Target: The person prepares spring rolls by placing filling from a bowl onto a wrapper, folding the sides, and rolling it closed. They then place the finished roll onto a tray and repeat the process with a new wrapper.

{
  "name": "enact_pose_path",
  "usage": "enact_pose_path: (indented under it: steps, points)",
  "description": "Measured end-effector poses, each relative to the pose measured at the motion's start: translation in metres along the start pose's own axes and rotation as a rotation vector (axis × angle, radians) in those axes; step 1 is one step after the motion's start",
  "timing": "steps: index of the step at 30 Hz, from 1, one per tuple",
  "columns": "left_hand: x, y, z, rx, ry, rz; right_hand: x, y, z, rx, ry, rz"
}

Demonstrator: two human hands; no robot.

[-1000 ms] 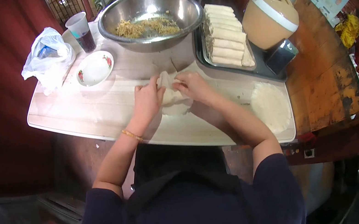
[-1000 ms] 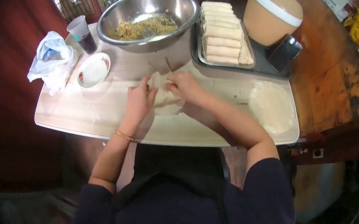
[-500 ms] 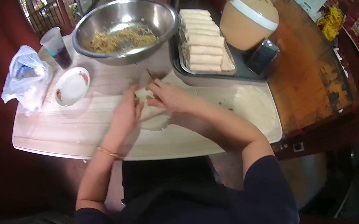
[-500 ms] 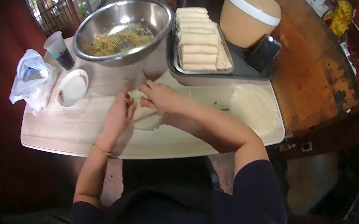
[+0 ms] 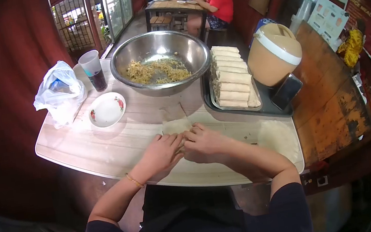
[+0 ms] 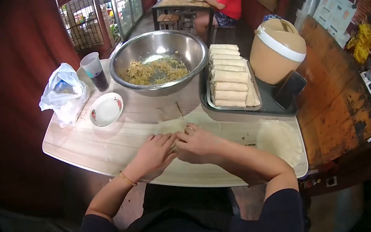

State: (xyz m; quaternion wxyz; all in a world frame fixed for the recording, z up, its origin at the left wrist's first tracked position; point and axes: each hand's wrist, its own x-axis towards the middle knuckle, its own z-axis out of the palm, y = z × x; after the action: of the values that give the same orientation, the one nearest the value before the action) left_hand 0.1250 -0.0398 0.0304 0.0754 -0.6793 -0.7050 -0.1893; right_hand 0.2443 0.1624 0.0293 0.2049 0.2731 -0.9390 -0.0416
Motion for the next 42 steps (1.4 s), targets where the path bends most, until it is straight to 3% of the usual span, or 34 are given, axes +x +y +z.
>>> enact_pose_path:
  steps: [8, 21, 25, 27, 30, 32, 35, 42]
  points:
    - [0.008, -0.02, 0.033, 0.182, 0.137, 0.013, -0.003, 0.014, 0.019, 0.013, 0.182, 0.076]
    - [0.018, -0.016, 0.026, 0.09, 0.21, -0.017, -0.002, 0.02, 0.037, 0.112, 0.346, 0.163]
    - [0.027, -0.025, 0.031, -0.143, 0.241, -0.146, 0.001, 0.03, 0.04, 0.208, 0.339, 0.273]
    - [0.032, -0.032, 0.032, -0.241, 0.262, -0.185, 0.005, 0.036, 0.042, 0.417, 0.333, 0.358]
    - [0.037, -0.04, 0.036, -0.334, 0.22, -0.27, 0.009, 0.046, 0.035, 0.489, 0.209, 0.407]
    - [0.039, -0.042, 0.036, -0.484, 0.162, -0.455, 0.012, 0.048, 0.032, 0.506, 0.197, 0.408]
    - [0.035, -0.048, 0.042, -0.636, 0.156, -0.499, 0.012, 0.051, 0.03, 0.511, 0.157, 0.402]
    - [0.039, -0.044, 0.032, -0.437, 0.238, -0.458, 0.015, 0.061, 0.043, 0.584, 0.088, 0.459]
